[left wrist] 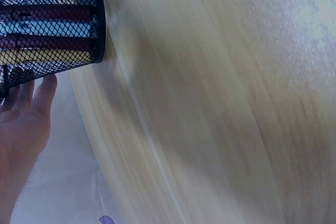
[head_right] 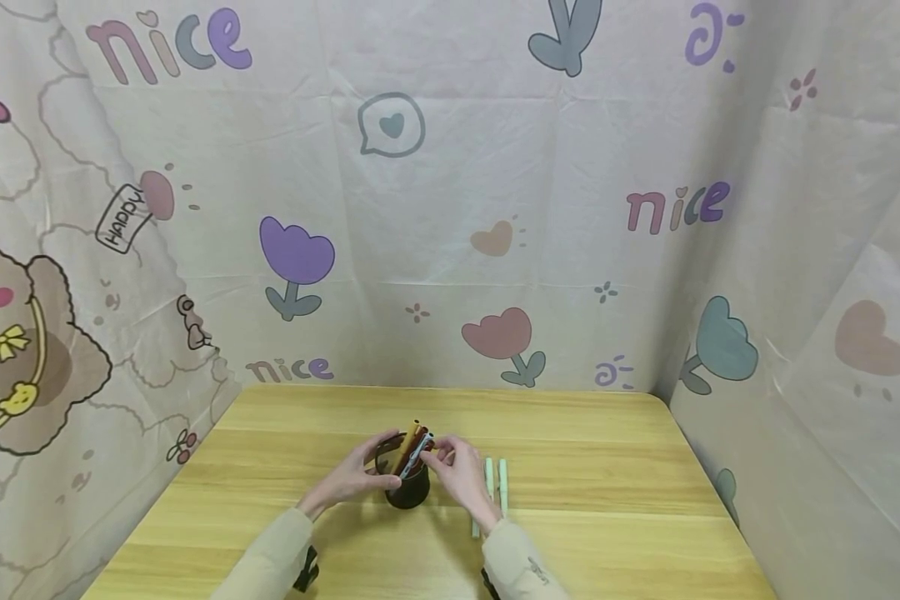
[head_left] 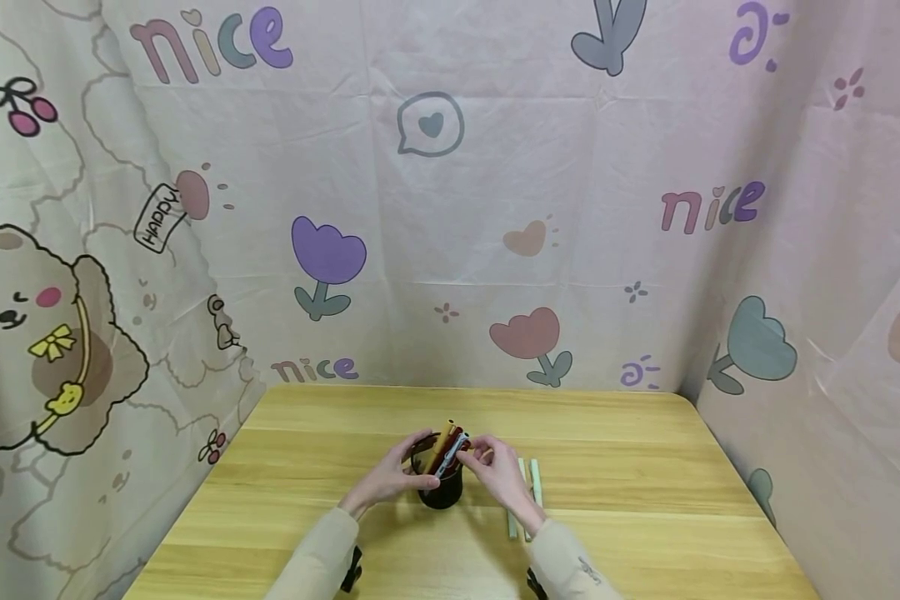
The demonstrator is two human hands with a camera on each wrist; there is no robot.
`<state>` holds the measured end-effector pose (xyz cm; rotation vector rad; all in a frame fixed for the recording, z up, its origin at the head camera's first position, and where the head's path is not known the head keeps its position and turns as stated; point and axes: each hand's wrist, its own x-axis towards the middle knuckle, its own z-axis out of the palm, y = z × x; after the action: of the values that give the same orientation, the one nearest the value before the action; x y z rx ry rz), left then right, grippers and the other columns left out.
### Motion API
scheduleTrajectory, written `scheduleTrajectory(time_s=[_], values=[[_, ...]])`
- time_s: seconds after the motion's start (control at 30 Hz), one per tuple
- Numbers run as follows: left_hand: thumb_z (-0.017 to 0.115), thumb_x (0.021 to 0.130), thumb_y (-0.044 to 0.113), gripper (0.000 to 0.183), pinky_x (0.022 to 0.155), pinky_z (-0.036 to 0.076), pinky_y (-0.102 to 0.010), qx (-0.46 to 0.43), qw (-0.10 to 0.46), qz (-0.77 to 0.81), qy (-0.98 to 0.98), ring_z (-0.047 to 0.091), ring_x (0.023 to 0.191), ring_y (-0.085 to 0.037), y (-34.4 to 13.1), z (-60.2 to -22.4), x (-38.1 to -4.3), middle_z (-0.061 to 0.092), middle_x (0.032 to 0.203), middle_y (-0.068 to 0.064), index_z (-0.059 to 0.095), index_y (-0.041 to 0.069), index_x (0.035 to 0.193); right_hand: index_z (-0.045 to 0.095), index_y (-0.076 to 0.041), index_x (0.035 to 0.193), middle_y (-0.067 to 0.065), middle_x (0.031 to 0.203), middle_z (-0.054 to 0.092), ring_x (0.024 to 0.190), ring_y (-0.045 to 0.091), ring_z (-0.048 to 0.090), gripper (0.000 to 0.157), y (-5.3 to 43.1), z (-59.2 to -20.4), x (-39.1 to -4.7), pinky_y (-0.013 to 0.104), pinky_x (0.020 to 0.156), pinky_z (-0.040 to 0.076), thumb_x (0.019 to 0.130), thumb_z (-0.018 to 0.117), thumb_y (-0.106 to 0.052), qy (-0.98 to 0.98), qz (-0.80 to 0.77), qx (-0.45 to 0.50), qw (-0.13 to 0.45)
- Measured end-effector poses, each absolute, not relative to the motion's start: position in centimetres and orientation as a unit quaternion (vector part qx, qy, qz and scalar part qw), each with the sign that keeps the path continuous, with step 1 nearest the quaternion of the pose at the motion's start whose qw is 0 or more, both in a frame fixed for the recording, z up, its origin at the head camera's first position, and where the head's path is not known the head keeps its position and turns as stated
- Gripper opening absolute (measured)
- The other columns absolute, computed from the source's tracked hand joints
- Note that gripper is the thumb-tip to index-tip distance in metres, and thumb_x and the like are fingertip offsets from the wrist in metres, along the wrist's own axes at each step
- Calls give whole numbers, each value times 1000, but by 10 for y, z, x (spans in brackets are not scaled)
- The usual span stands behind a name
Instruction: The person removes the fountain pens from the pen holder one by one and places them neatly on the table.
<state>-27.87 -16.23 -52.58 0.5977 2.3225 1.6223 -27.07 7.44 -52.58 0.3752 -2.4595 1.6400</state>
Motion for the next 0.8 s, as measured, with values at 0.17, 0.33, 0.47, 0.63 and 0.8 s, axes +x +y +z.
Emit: scheduleTrajectory(time_s=[0.17,0.33,0.47,0.63,0.8], values=[[83,84,29,94,111,46,-60,210,119,548,801,38,142,-49,-163,-526,-279,36,159,-25,28,10,158,72,-4,96,6,80,66,61,0,55,24,71,-525,-271,15,53,50,87,79,-26,-823,545,131,90],[82,84,30,94,112,45,-59,213,119,551,798,38,142,-47,-164,-527,-279,36,159,-25,28,9,158,69,-7,87,2,75,63,59,-1,53,23,68,-525,-273,15,51,46,87,79,-28,-829,535,132,97],[82,84,29,94,113,45,-59,214,119,554,796,39,142,-46,-163,-527,-279,36,159,-24,28,8,158,67,-8,82,3,74,63,59,-1,53,22,67,-526,-273,15,51,46,87,79,-25,-825,537,137,108],[82,84,27,94,114,43,-59,214,119,557,794,37,143,-47,-163,-527,-279,37,159,-24,28,8,158,70,-8,87,5,76,66,61,-1,54,18,67,-526,-271,15,53,48,88,79,-24,-820,542,142,115],[82,84,28,93,114,43,-59,215,119,557,793,36,144,-45,-164,-526,-279,37,159,-23,29,9,158,71,-8,94,6,78,68,61,0,55,16,68,-524,-268,16,52,48,90,77,-22,-805,565,139,114]])
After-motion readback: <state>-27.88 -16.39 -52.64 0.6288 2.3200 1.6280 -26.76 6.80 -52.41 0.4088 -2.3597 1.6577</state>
